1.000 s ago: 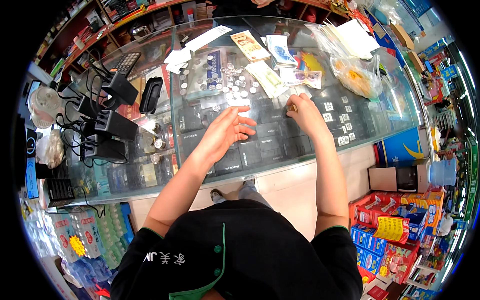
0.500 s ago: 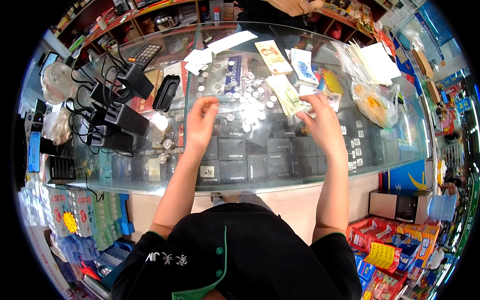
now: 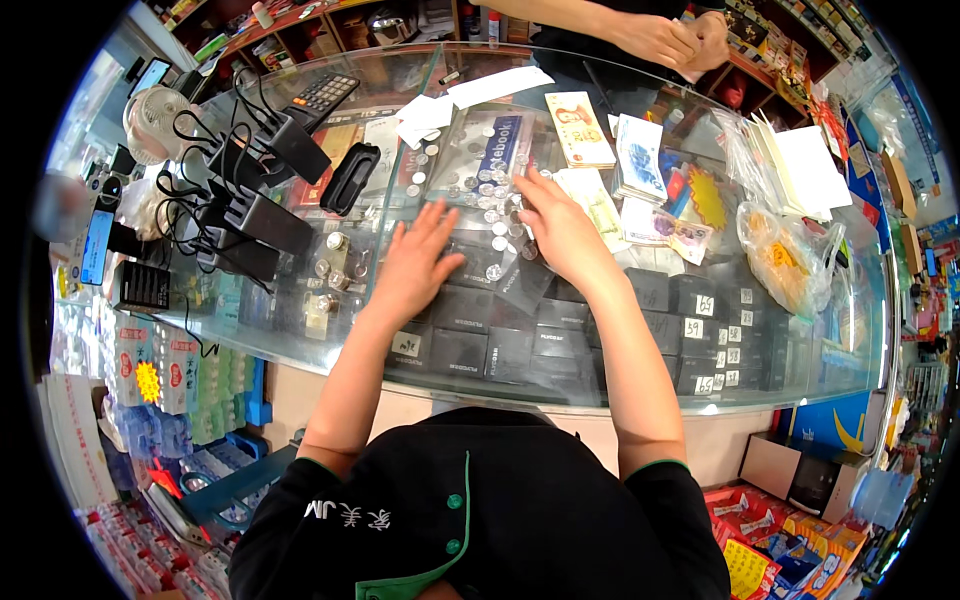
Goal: The person stands behind a glass counter in a store and sorts a large pile of coins by denomination. They pick up coins individually, separate them into small stacks, and occasionally roll them into cylinders. The person also handles a black electronic device and paper receipts on the counter.
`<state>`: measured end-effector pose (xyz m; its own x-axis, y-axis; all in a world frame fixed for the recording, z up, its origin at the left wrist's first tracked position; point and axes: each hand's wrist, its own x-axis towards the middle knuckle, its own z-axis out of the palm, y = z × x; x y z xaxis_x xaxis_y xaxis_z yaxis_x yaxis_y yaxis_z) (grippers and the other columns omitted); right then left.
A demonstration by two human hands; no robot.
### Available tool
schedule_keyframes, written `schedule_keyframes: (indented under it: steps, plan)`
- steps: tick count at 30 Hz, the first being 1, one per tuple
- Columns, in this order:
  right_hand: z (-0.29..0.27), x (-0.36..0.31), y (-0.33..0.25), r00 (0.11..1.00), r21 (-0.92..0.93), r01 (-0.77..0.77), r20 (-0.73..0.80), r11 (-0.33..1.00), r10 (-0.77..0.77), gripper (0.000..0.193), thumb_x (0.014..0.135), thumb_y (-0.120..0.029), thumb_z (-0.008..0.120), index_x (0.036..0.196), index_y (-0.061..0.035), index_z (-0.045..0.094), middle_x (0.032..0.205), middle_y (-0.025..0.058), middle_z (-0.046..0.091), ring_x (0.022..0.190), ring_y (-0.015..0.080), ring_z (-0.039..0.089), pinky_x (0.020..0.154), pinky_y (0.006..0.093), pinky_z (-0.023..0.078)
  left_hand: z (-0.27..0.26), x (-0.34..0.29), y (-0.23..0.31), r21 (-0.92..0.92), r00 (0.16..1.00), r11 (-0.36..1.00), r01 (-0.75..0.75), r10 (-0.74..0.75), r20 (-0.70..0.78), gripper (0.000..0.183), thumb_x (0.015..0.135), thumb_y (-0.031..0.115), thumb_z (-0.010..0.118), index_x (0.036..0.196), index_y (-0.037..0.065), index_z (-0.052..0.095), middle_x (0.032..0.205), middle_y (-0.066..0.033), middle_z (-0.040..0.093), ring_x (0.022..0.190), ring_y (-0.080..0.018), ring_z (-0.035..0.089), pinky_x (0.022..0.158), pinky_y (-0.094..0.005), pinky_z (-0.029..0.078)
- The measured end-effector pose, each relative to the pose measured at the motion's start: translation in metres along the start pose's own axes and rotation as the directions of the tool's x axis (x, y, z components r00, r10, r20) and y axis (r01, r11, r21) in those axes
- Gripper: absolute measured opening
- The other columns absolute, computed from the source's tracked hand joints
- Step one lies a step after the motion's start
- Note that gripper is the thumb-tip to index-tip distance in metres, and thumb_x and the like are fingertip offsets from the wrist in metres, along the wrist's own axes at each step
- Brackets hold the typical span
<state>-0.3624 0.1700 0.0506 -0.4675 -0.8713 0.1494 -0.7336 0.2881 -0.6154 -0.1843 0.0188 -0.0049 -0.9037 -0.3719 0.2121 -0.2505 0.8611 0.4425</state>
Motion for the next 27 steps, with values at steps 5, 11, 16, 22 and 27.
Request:
schedule_keyframes:
  steps: [5, 11, 16, 22, 27]
  plan:
    - [-0.011, -0.055, -0.016, 0.997, -0.123, -0.068, -0.042, 0.99, 0.063, 0.04, 0.085, -0.006, 0.06, 0.124, 0.0015, 0.054, 0.126, 0.0203, 0.056, 0.112, 0.0386, 0.054, 0.096, 0.0399, 0.044, -0.006, -0.005, 0.002, -0.002, 0.988, 0.992, 0.126, -0.125, -0.089, 0.051, 0.091, 0.021, 0.058, 0.137, 0.005, 0.044, 0.148, -0.0159, 0.035, 0.138, -0.033, 0.03, 0.11, -0.0512, 0.025]
    - [0.011, -0.072, 0.0, 0.977, 0.001, -0.144, -0.156, 0.99, 0.142, 0.028, 0.079, -0.004, 0.067, 0.106, -0.0003, 0.061, 0.099, 0.0163, 0.061, 0.092, 0.0338, 0.059, 0.081, 0.0411, 0.048, -0.001, -0.016, 0.016, 0.1, 0.99, 0.986, 0.131, -0.125, -0.07, 0.042, 0.091, 0.018, 0.057, 0.131, 0.007, 0.052, 0.143, -0.015, 0.04, 0.138, -0.0339, 0.029, 0.11, -0.0497, 0.026]
    - [0.03, -0.043, 0.0, 0.956, 0.075, -0.21, -0.194, 0.975, 0.221, 0.017, 0.077, -0.004, 0.07, 0.091, -0.0002, 0.061, 0.087, 0.0143, 0.059, 0.081, 0.032, 0.06, 0.071, 0.0408, 0.048, 0.0, -0.006, 0.003, -0.227, 0.946, 0.97, 0.085, -0.15, -0.286, 0.028, 0.088, 0.008, 0.057, 0.116, 0.005, 0.061, 0.128, -0.015, 0.052, 0.122, -0.0331, 0.046, 0.101, -0.0435, 0.037]
    - [0.026, -0.031, -0.009, 0.934, 0.229, -0.351, 0.02, 0.908, 0.356, 0.019, 0.075, -0.003, 0.071, 0.088, -0.0005, 0.057, 0.082, 0.0139, 0.061, 0.077, 0.0317, 0.06, 0.069, 0.0403, 0.048, -0.012, -0.01, 0.017, -0.708, 0.927, 0.706, 0.01, -0.271, -0.257, 0.022, 0.09, -0.001, 0.05, 0.107, 0.003, 0.063, 0.117, -0.0078, 0.057, 0.102, -0.0144, 0.054, 0.082, -0.0253, 0.042]
    - [0.04, -0.033, -0.041, 0.963, 0.143, -0.267, 0.002, 0.953, 0.27, 0.021, 0.073, 0.001, 0.072, 0.086, 0.0007, 0.056, 0.074, 0.0081, 0.058, 0.065, 0.0214, 0.056, 0.063, 0.0321, 0.047, -0.017, -0.014, 0.023, -0.81, 0.935, 0.585, -0.028, -0.272, -0.229, 0.018, 0.09, 0.001, 0.052, 0.103, 0.004, 0.064, 0.111, -0.0082, 0.058, 0.096, -0.0148, 0.057, 0.078, -0.0256, 0.046]
